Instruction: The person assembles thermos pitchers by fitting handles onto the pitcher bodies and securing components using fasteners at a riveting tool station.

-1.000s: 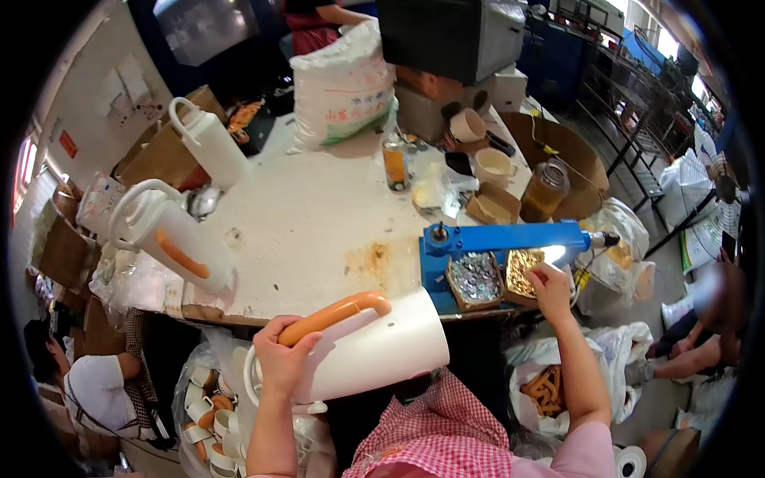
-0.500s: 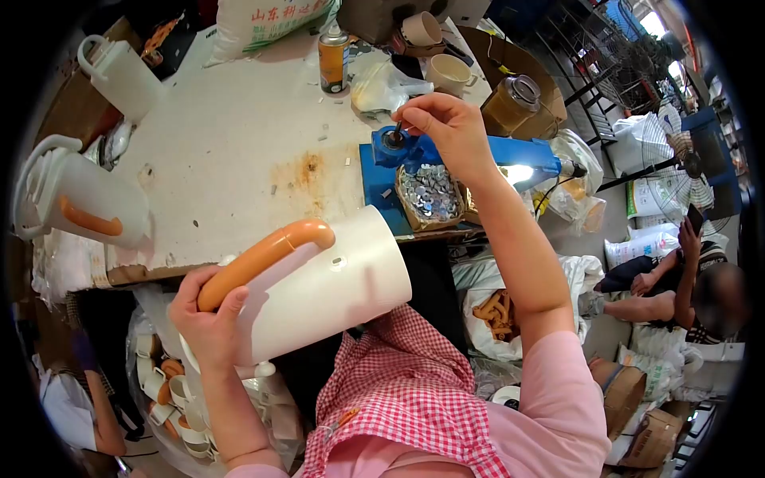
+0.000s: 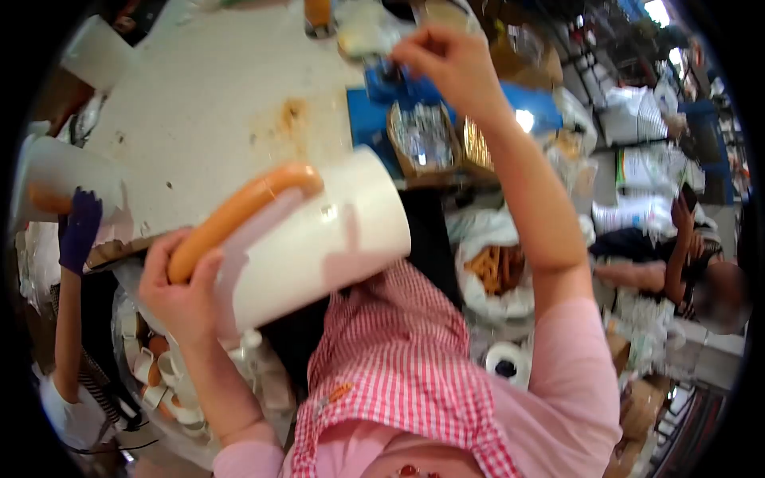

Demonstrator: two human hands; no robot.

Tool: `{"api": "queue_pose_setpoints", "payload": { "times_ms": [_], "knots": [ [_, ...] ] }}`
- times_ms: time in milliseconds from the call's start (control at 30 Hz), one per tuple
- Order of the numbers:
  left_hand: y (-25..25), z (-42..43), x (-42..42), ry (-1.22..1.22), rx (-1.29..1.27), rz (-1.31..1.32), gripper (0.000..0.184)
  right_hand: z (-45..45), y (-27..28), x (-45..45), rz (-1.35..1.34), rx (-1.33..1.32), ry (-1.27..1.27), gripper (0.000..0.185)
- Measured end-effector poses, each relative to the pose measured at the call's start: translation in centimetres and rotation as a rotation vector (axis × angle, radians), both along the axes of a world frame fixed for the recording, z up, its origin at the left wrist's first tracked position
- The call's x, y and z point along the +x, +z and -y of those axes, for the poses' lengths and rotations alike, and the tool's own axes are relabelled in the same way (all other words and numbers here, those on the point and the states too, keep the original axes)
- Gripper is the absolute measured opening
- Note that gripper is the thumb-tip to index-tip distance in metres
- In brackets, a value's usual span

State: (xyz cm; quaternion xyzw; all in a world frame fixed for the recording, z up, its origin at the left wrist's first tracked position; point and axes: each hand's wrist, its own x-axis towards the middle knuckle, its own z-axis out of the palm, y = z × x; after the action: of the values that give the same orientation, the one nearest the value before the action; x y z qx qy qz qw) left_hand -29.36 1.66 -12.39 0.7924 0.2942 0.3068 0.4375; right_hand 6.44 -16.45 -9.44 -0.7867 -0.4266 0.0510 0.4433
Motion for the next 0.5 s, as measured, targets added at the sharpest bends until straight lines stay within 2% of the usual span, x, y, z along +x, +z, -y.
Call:
{"api": "queue_pose_setpoints", "payload": {
  "times_ms": [67, 100, 133, 200, 267, 333, 400, 433, 467, 500],
  "knots": [
    [0.7, 0.2, 0.7, 0.024, -0.036, 0.082, 0.035, -0.2, -0.9, 0.5, -0.076, 0.158, 0.07, 0.013],
    [0.5, -0.2, 0.6, 0.004, -0.028, 0.035, 0.034, 0.0, -1.0, 0.3, -0.272, 0.105, 0.081, 0.022],
    [0.6, -0.2, 0.9, -0.008, -0.022, 0.033, 0.034, 0.7, -1.0, -0.3, -0.272, 0.112, 0.07, 0.022],
    [0.6, 0.0, 1.1, -0.019, -0.015, 0.058, 0.033, 1.6, -1.2, -1.8, 0.042, 0.351, -0.024, 0.013],
    [0.8, 0.2, 1.0, -0.015, -0.008, 0.059, 0.034, 4.7, -3.7, -2.6, -0.031, 0.296, -0.066, 0.013],
    [0.5, 0.6, 0.9, -0.013, -0.009, 0.057, 0.034, 6.8, -6.1, -4.1, -0.193, 0.078, -0.039, 0.015],
    [0.4, 0.4, 1.0, -0.009, -0.006, 0.087, 0.035, 7.4, -8.0, -3.9, -0.001, -0.206, -0.052, 0.016],
    [0.4, 0.2, 1.2, -0.022, -0.001, 0.08, 0.035, 7.4, -9.9, -3.0, 0.209, -0.212, -0.028, 0.018],
    [0.3, 0.0, 1.2, -0.035, 0.023, 0.074, 0.034, 7.4, -10.7, -2.4, 0.201, -0.206, -0.036, 0.018],
    [0.3, -0.1, 1.1, -0.041, 0.049, 0.068, 0.033, 7.3, -11.3, -1.9, 0.301, -0.262, 0.025, 0.016]
  ]
}}
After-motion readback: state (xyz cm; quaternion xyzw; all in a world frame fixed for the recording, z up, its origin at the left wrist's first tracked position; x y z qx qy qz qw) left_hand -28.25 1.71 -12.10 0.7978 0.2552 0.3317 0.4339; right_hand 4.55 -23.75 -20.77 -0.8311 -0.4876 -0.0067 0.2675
